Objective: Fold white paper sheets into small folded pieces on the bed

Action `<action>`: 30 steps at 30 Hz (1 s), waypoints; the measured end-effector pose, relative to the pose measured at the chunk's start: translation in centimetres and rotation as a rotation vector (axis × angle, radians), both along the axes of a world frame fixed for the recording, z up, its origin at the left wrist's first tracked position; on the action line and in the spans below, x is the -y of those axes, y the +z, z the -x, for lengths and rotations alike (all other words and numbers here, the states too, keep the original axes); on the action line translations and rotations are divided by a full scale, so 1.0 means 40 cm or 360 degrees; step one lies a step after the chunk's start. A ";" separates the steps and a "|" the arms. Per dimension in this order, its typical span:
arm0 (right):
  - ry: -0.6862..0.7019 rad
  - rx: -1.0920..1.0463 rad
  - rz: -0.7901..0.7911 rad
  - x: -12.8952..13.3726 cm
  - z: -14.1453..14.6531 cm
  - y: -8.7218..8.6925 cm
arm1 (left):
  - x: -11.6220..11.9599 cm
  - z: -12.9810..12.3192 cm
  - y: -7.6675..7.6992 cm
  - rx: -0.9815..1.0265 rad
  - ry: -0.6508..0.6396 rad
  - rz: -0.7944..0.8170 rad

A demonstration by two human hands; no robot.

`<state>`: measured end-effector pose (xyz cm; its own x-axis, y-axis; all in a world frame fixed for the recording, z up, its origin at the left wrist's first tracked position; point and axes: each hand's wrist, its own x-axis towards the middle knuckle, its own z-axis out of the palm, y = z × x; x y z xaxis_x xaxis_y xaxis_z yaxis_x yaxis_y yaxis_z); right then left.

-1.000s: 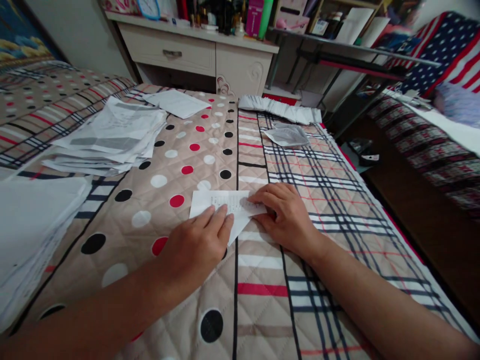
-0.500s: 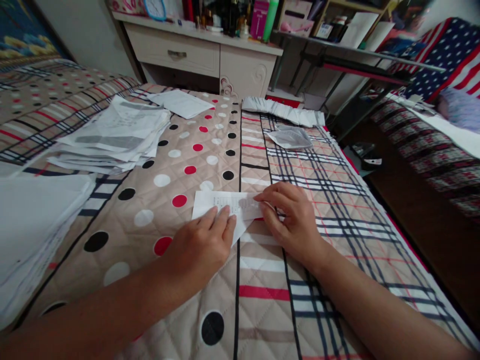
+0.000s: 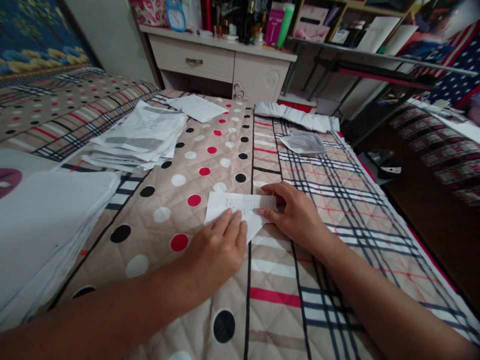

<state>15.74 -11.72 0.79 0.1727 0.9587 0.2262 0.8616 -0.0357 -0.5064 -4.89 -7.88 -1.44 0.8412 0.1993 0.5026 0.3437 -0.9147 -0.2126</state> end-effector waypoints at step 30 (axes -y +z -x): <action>-0.0252 -0.2056 0.0000 0.014 0.153 0.017 | -0.152 -0.047 0.091 0.0956 0.0041 0.3005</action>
<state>9.63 -12.30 1.47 0.3749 0.9079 -0.1878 -0.2596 -0.0916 -0.9614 -3.00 -1.80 2.20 0.6624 0.7326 -0.1566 0.0035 0.2061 0.9785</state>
